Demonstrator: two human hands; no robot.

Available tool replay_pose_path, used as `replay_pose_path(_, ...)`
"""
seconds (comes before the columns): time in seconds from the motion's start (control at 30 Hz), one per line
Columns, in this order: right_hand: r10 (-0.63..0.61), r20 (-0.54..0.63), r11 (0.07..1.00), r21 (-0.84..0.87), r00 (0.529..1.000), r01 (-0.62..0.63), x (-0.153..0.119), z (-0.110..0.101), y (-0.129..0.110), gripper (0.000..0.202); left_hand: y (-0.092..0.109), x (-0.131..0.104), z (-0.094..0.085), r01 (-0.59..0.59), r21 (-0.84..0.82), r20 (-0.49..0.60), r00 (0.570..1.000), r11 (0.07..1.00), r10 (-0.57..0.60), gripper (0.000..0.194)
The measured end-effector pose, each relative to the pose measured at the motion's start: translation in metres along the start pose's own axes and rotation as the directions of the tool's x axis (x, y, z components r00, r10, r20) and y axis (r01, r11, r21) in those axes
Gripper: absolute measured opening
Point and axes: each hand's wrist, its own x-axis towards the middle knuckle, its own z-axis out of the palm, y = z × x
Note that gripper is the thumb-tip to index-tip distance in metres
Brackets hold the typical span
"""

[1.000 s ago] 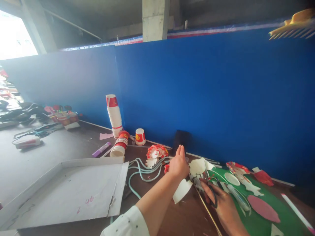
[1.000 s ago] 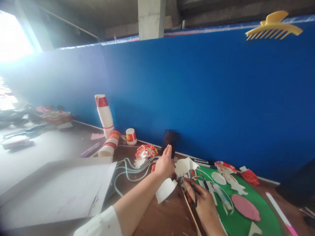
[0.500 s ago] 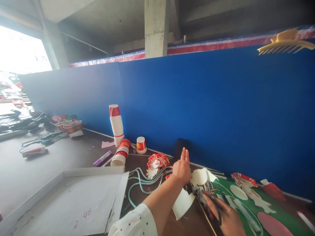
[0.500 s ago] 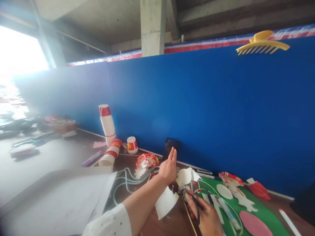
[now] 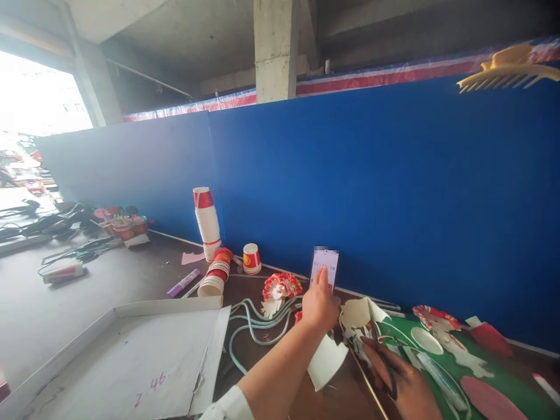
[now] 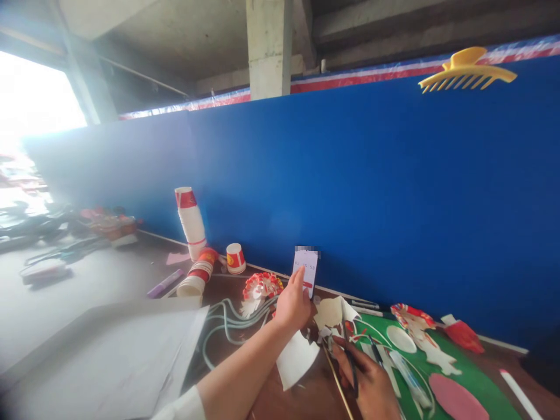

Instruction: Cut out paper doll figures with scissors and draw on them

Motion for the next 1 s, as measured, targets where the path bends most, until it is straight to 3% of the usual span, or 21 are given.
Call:
replay_pose_path(0.1, 0.086, 0.028, 0.996, 0.029, 0.996, -0.086, -0.003, -0.001, -0.009, 0.034, 0.001, -0.024, -0.003, 0.106, -0.298, -0.042, 0.991, 0.949, -0.123, 0.052)
replay_pose_path(0.27, 0.108, 0.089, 0.990, 0.077, 0.990, -0.115, -0.013, 0.002, -0.034, 0.042, -0.002, -0.052, 0.000, 0.242, -0.698, 0.123, 0.968, 0.674, -0.219, 0.070)
replay_pose_path(0.43, 0.129, 0.128, 0.980, 0.133, 0.983, -0.146, -0.022, 0.010, -0.043, 0.043, -0.011, -0.059, 0.010, 0.403, -0.852, 0.384, 0.915, 0.334, -0.125, 0.064)
replay_pose_path(0.57, 0.131, 0.169, 0.965, 0.204, 0.977, -0.165, -0.024, 0.012, -0.043, 0.046, -0.013, -0.059, 0.016, 0.478, -0.868, 0.468, 0.878, 0.133, -0.100, 0.045)
replay_pose_path(0.77, 0.167, 0.188, 0.967, 0.161, 0.968, -0.198, -0.024, 0.012, -0.045, 0.048, -0.017, -0.058, 0.017, 0.453, -0.887, 0.444, 0.890, 0.092, -0.102, 0.039)
replay_pose_path(1.0, 0.147, 0.184, 0.975, 0.140, 0.972, -0.174, -0.028, 0.014, -0.050, 0.046, -0.021, -0.059, 0.023, 0.479, -0.864, 0.464, 0.877, 0.155, -0.124, 0.045)
